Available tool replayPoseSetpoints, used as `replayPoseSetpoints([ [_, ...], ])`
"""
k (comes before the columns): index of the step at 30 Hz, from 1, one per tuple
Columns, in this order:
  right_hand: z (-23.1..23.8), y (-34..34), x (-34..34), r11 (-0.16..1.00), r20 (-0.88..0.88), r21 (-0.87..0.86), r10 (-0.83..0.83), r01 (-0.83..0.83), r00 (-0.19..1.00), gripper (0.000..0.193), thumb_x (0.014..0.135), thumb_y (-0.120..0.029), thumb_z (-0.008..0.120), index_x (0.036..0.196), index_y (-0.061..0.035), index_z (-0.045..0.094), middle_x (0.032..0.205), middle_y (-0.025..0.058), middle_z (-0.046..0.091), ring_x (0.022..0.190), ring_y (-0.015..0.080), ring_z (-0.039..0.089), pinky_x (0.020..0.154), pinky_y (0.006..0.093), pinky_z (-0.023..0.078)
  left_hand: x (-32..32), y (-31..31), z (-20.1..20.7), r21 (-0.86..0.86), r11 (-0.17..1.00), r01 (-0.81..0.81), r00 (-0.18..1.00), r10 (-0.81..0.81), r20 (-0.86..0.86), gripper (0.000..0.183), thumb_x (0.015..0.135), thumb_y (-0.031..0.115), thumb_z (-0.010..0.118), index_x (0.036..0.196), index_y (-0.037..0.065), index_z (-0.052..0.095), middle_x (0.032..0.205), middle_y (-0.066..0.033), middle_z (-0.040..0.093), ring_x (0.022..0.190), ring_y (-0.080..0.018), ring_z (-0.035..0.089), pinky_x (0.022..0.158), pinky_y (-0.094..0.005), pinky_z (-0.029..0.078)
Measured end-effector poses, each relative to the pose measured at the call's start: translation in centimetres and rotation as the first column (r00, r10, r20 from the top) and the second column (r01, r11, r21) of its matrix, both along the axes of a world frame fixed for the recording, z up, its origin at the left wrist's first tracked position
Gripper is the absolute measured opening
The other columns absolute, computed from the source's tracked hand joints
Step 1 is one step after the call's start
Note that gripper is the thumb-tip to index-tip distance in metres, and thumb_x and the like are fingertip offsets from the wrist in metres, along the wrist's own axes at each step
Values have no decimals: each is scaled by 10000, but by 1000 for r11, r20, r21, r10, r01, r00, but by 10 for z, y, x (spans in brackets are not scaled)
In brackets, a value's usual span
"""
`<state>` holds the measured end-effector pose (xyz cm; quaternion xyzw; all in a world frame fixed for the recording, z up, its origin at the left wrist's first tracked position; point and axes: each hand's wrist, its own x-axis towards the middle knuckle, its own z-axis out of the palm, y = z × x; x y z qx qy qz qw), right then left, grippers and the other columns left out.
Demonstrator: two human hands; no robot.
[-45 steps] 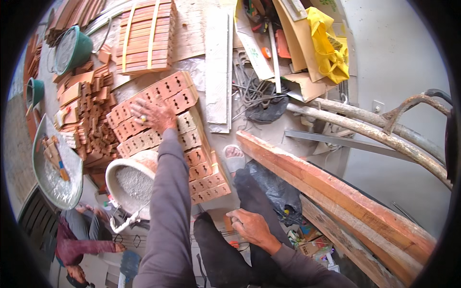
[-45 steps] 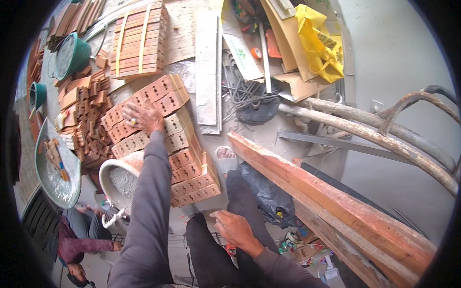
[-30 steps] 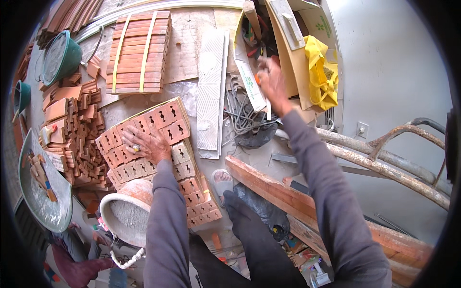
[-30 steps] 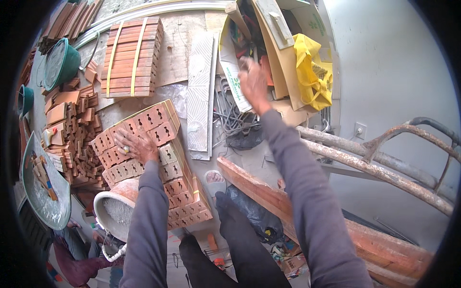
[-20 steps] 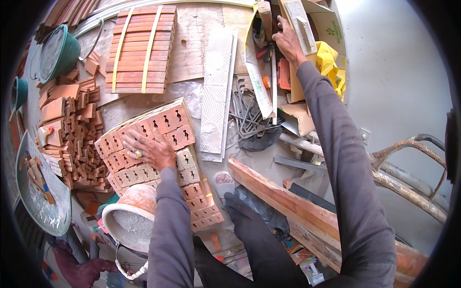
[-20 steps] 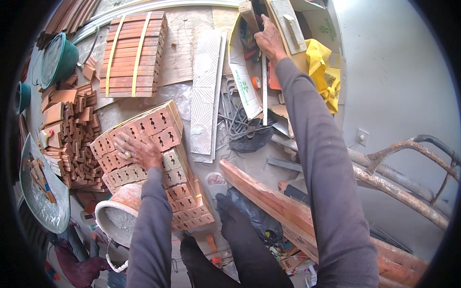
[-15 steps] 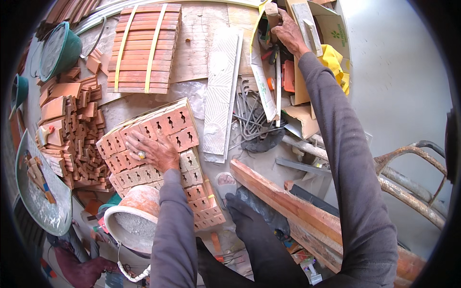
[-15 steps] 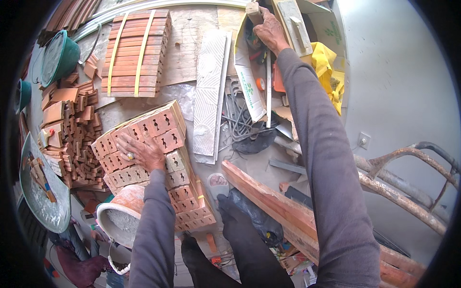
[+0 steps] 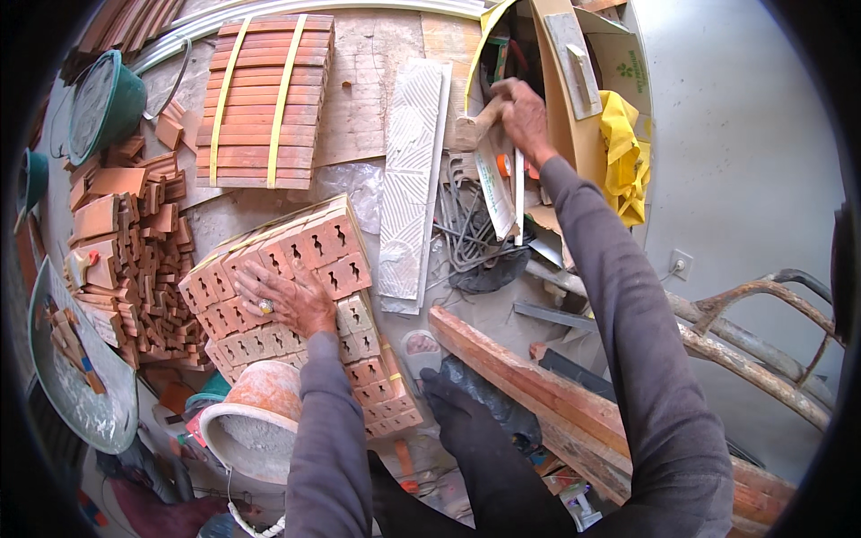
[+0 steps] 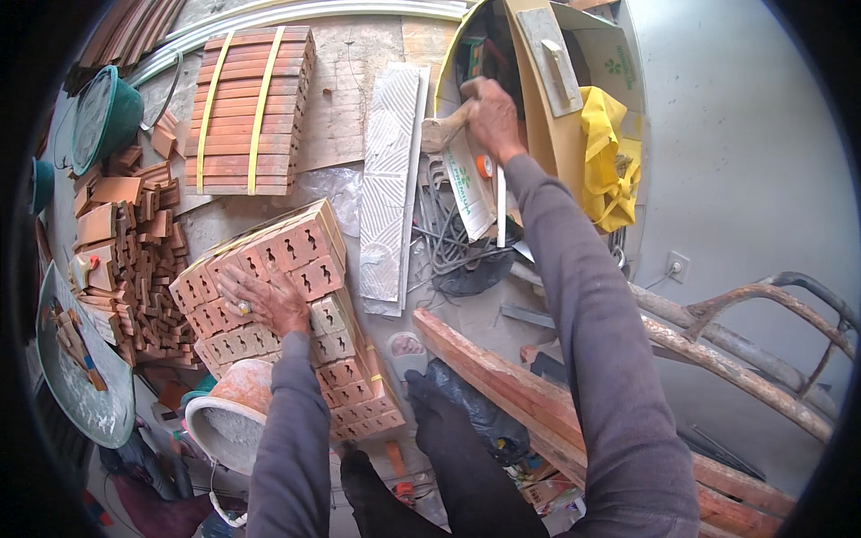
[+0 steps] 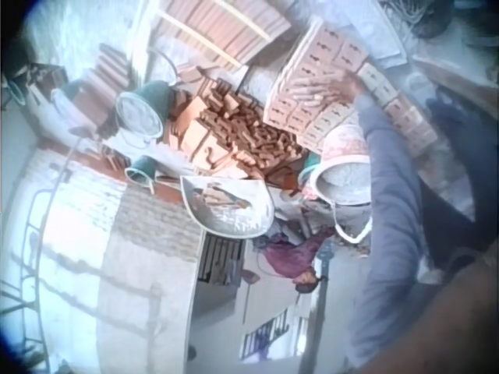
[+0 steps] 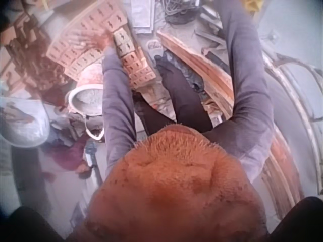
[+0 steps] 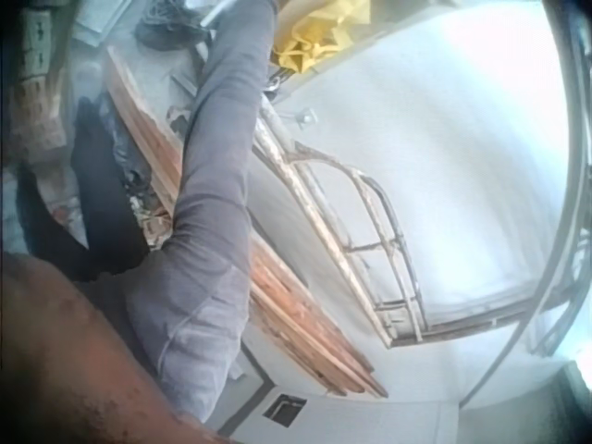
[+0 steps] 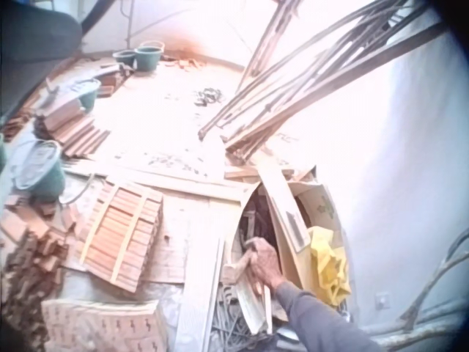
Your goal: The person sits on the floor and uses pliers to twist wire ties around a metal frame structure. They manipulate the wire with their hands and the tool to secure the frame components together.
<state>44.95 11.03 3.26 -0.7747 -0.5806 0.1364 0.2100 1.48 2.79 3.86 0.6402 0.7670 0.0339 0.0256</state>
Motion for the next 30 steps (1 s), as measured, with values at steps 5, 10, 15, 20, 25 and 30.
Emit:
replayPoseSetpoints([
  [5,-18,41,44,980,-35,-27,-196,195,980,610,749,-91,614,1330,53,497,1142,275,632,1098,380,609,966,417,463,5,2,1,-6,1000,9,1000,-9,12,781,963,435,442,1534,5,127,1587,-214,128,1484,-372,71,1191,-524,28],
  [10,-19,66,62,954,-110,-229,-225,195,968,773,784,-152,606,1455,94,313,1453,312,402,1391,373,364,1156,343,282,5,3,1,-20,1000,1,999,0,32,779,965,439,427,1532,-3,127,1586,-218,129,1485,-368,75,1189,-526,30],
  [15,-30,79,71,935,-208,-305,-251,181,945,717,775,-136,603,1403,114,361,1250,333,560,1209,403,540,1010,388,437,1,2,2,-40,999,-10,1000,11,16,779,962,425,428,1529,-14,124,1581,-231,129,1484,-369,75,1189,-529,37],
  [20,-60,75,99,985,186,-121,-103,127,977,582,765,-157,619,1292,45,481,1154,279,594,1046,388,588,905,451,472,4,3,1,-29,1000,9,1000,-8,20,779,957,406,441,1526,-21,125,1578,-236,128,1480,-377,79,1187,-535,39],
  [25,-68,64,100,987,335,-122,-54,101,941,357,781,-181,609,1100,-34,549,1106,238,597,1011,460,577,879,486,480,3,3,1,-40,999,20,1000,-20,5,786,948,394,462,1525,-23,127,1577,-237,130,1475,-390,82,1185,-540,40],
  [30,-63,43,90,966,409,-260,123,-14,904,237,844,-133,580,1074,-78,562,1074,210,587,956,452,612,820,504,508,0,2,-2,-23,999,35,999,-34,13,786,950,398,458,1525,-23,125,1577,-240,125,1476,-394,77,1183,-544,37],
])
